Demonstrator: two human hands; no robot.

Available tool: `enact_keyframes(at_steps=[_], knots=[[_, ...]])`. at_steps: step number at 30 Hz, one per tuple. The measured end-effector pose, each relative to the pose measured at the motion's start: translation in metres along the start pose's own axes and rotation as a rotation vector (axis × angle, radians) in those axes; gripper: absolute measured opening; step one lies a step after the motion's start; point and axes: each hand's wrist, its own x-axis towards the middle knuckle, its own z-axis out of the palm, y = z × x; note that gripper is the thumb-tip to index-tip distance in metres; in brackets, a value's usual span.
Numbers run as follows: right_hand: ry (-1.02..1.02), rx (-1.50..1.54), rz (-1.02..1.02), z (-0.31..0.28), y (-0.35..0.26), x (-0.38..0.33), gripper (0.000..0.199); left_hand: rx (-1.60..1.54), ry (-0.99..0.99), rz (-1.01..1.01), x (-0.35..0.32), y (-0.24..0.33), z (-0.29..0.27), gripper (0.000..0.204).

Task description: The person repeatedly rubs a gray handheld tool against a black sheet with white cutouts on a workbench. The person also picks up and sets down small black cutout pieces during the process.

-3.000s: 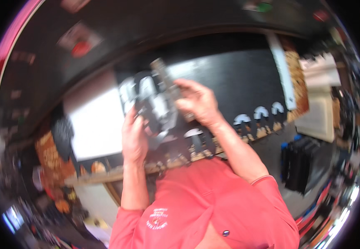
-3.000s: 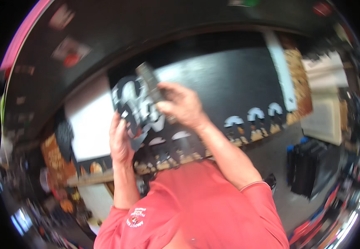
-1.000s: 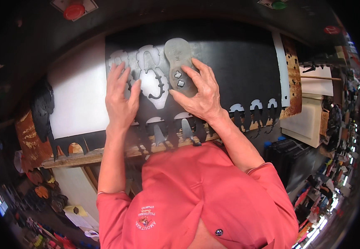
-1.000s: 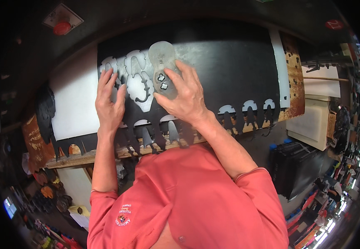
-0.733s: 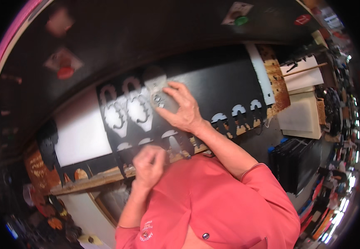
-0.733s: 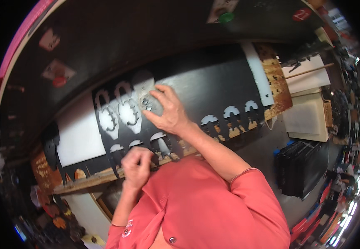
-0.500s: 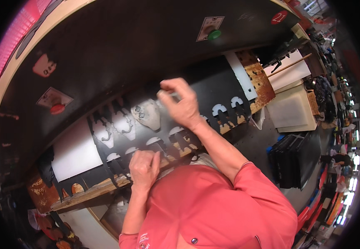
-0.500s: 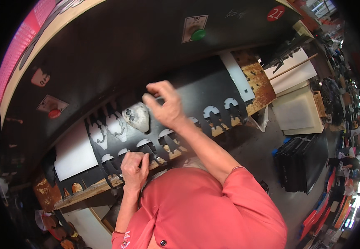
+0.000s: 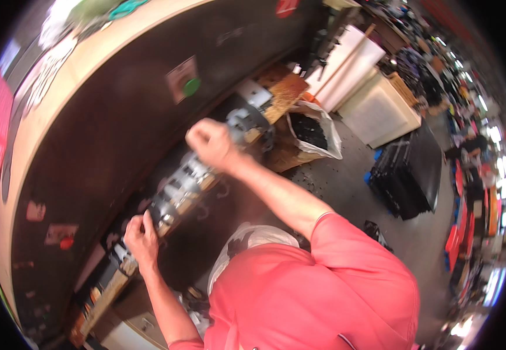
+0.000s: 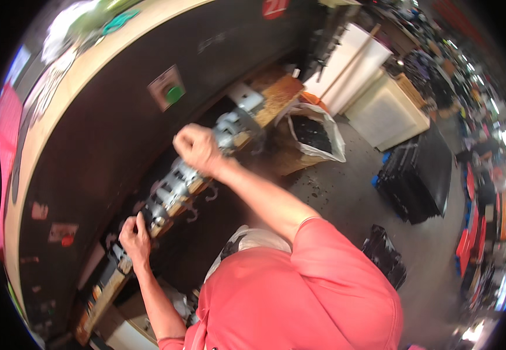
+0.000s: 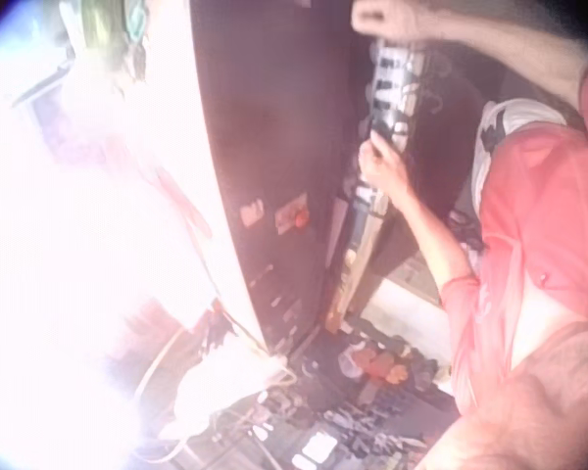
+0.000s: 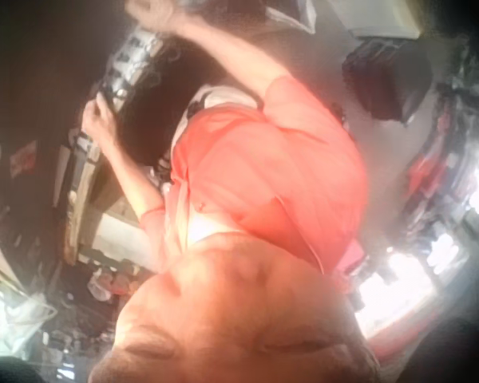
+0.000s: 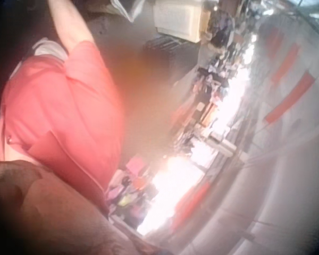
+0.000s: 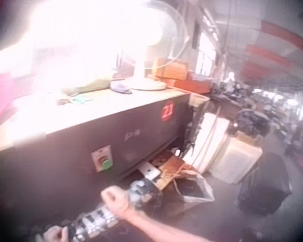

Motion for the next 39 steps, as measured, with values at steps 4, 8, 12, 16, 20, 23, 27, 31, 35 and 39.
enact_keyframes(at_steps=[4,8,12,16,20,23,27,31,35,39], knots=[[-0.057,-0.193,-0.289,0.001,0.005,-0.044,0.012,0.015,0.008,0.084,-0.005,0.004,0.002,0.025],[-0.055,-0.103,-0.094,0.001,0.008,-0.043,0.012,0.025,0.000,0.134,-0.006,0.006,-0.001,0.028],[-0.150,-0.140,-0.049,-0.003,0.013,-0.044,0.016,0.064,-0.042,0.124,-0.006,0.006,0.001,0.025],[-0.065,-0.094,-0.145,-0.006,0.013,-0.041,0.010,0.000,-0.049,0.111,-0.007,0.012,-0.003,0.021],[-0.156,-0.025,-0.022,-0.013,0.008,-0.036,0.010,0.031,-0.018,0.127,-0.005,0.026,-0.007,0.023],[-0.181,-0.002,0.092,-0.023,0.004,-0.032,0.009,0.010,-0.046,0.082,-0.007,0.033,-0.008,0.023],[-0.204,-0.084,0.286,-0.021,-0.014,-0.039,0.011,-0.005,-0.082,0.059,-0.019,0.034,-0.008,0.024],[-0.206,-0.011,0.018,0.010,-0.044,-0.050,0.003,-0.015,-0.138,0.024,-0.036,0.035,-0.011,0.024],[-0.408,-0.033,-0.067,0.075,-0.053,-0.043,0.053,-0.105,-0.277,-0.092,-0.040,0.034,-0.025,0.019],[-0.578,-0.228,-0.096,0.141,-0.059,-0.055,0.076,-0.433,-0.259,-0.366,-0.022,0.016,-0.045,0.009]])
